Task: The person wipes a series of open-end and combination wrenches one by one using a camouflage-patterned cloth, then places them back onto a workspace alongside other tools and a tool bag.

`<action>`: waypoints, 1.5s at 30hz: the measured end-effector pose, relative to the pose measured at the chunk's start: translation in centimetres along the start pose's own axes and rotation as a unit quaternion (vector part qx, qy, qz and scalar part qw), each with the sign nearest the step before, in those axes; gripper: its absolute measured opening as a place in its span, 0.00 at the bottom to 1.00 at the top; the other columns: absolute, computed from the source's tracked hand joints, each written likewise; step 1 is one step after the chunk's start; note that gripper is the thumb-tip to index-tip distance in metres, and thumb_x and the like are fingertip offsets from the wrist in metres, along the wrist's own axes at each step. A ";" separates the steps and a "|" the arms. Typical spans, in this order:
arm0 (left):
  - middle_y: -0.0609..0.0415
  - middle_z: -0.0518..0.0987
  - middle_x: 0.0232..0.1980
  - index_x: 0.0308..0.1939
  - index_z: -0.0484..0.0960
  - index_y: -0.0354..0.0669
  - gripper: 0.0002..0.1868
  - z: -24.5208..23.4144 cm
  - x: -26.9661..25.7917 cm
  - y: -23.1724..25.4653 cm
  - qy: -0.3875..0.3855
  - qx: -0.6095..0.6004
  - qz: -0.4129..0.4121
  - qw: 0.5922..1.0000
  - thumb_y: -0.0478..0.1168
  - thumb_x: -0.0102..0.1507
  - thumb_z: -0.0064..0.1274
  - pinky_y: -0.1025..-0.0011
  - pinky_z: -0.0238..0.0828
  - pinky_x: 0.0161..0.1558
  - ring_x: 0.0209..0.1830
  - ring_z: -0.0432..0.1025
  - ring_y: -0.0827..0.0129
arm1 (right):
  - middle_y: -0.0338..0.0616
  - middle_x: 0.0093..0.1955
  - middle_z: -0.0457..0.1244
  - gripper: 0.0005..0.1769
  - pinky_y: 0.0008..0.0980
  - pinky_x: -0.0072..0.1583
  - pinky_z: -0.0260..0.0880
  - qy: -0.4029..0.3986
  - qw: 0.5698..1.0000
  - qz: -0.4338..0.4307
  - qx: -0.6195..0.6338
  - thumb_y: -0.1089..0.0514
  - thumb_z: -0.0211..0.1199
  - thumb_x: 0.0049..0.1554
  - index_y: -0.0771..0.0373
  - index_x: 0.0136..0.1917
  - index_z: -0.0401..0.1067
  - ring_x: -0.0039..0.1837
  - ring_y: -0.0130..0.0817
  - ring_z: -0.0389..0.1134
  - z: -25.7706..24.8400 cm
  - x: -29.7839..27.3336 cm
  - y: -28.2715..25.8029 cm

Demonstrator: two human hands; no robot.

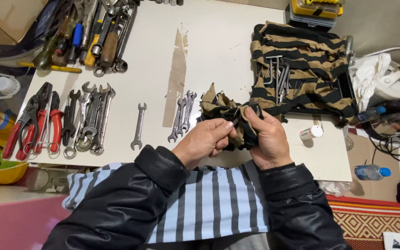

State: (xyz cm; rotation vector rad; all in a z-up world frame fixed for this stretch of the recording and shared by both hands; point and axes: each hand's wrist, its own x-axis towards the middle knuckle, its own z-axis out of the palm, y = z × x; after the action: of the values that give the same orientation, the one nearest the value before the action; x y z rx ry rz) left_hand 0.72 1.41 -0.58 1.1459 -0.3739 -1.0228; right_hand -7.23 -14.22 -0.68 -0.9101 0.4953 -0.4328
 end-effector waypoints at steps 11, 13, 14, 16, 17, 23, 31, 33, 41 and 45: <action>0.65 0.56 0.20 0.40 0.74 0.42 0.13 -0.1 -0.3 0.3 -0.006 -0.062 -0.039 0.997 0.46 0.73 0.42 0.81 0.45 0.17 0.14 0.51 0.82 | 0.55 0.36 0.67 0.07 0.44 0.44 0.78 0.042 0.998 -0.030 -0.030 0.63 0.66 0.58 0.70 0.47 0.75 0.38 0.44 0.73 0.7 -0.7 0.3; 0.66 0.54 0.20 0.40 0.74 0.43 0.13 -0.6 0.0 0.2 0.000 -0.079 -0.049 0.996 0.46 0.73 0.41 0.81 0.44 0.17 0.14 0.49 0.82 | 0.56 0.36 0.67 0.07 0.45 0.42 0.78 0.031 0.998 -0.022 -0.049 0.65 0.67 0.57 0.71 0.47 0.75 0.38 0.45 0.73 0.5 -0.3 1.0; 0.67 0.53 0.20 0.40 0.74 0.43 0.14 -0.7 0.1 0.3 -0.001 -0.099 -0.063 0.993 0.47 0.73 0.42 0.82 0.44 0.16 0.14 0.49 0.82 | 0.57 0.37 0.68 0.07 0.46 0.44 0.78 0.026 0.998 -0.009 -0.051 0.65 0.68 0.56 0.72 0.47 0.76 0.39 0.44 0.73 0.4 -0.1 1.2; 0.68 0.52 0.19 0.41 0.73 0.43 0.14 -0.8 0.1 0.4 -0.006 -0.118 -0.077 0.990 0.49 0.73 0.43 0.82 0.45 0.16 0.13 0.48 0.83 | 0.57 0.38 0.69 0.08 0.46 0.45 0.78 0.024 0.998 0.000 -0.053 0.66 0.69 0.55 0.73 0.47 0.77 0.40 0.44 0.73 0.0 0.3 1.3; 0.67 0.51 0.19 0.40 0.73 0.43 0.14 -0.6 0.0 0.5 -0.009 -0.117 -0.078 0.990 0.48 0.73 0.43 0.82 0.45 0.16 0.13 0.48 0.82 | 0.57 0.38 0.69 0.09 0.47 0.46 0.78 0.033 0.999 0.002 -0.039 0.65 0.68 0.56 0.74 0.48 0.76 0.40 0.44 0.73 -0.3 0.5 1.2; 0.65 0.55 0.16 0.37 0.75 0.41 0.15 0.1 -0.3 0.4 0.031 -0.027 -0.041 0.998 0.47 0.73 0.44 0.81 0.47 0.14 0.10 0.51 0.80 | 0.56 0.34 0.66 0.09 0.40 0.38 0.74 0.047 0.998 0.010 -0.029 0.63 0.69 0.56 0.73 0.45 0.76 0.34 0.44 0.70 1.1 -0.4 -0.1; 0.59 0.73 0.16 0.32 0.85 0.48 0.16 -0.2 0.6 -0.8 0.120 0.261 0.023 0.958 0.49 0.69 0.48 0.77 0.61 0.20 0.15 0.64 0.72 | 0.52 0.26 0.62 0.08 0.36 0.28 0.67 0.064 0.996 0.027 -0.063 0.65 0.72 0.50 0.71 0.40 0.74 0.26 0.39 0.64 3.0 -0.5 -1.2; 0.53 0.77 0.20 0.35 0.86 0.51 0.15 0.5 0.1 -0.3 0.132 0.303 0.037 0.943 0.50 0.68 0.48 0.68 0.70 0.30 0.23 0.70 0.64 | 0.54 0.30 0.66 0.10 0.37 0.34 0.72 0.137 0.990 -0.015 -0.025 0.63 0.73 0.51 0.71 0.40 0.75 0.30 0.41 0.69 2.4 -0.2 -1.4; 0.65 0.62 0.16 0.34 0.79 0.46 0.15 0.2 -0.6 0.8 0.098 0.108 -0.001 0.989 0.47 0.70 0.44 0.79 0.52 0.18 0.13 0.55 0.78 | 0.44 0.34 0.63 0.13 0.32 0.44 0.74 0.063 0.974 -0.159 -0.150 0.52 0.58 0.67 0.63 0.46 0.72 0.38 0.32 0.68 3.0 -1.7 -1.9; 0.71 0.50 0.17 0.39 0.75 0.44 0.12 -0.4 -0.9 1.0 0.003 -0.123 -0.076 0.990 0.44 0.72 0.41 0.86 0.39 0.15 0.11 0.46 0.87 | 0.51 0.54 0.65 0.08 0.38 0.59 0.70 -0.006 0.865 -0.313 -0.393 0.64 0.68 0.60 0.64 0.54 0.77 0.57 0.35 0.67 2.3 -1.2 -0.8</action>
State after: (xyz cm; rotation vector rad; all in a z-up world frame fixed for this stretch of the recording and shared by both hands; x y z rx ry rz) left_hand 0.99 2.39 0.30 0.9648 -0.1510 -1.1626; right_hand -6.98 -12.53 1.48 -1.8876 0.3472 -0.8413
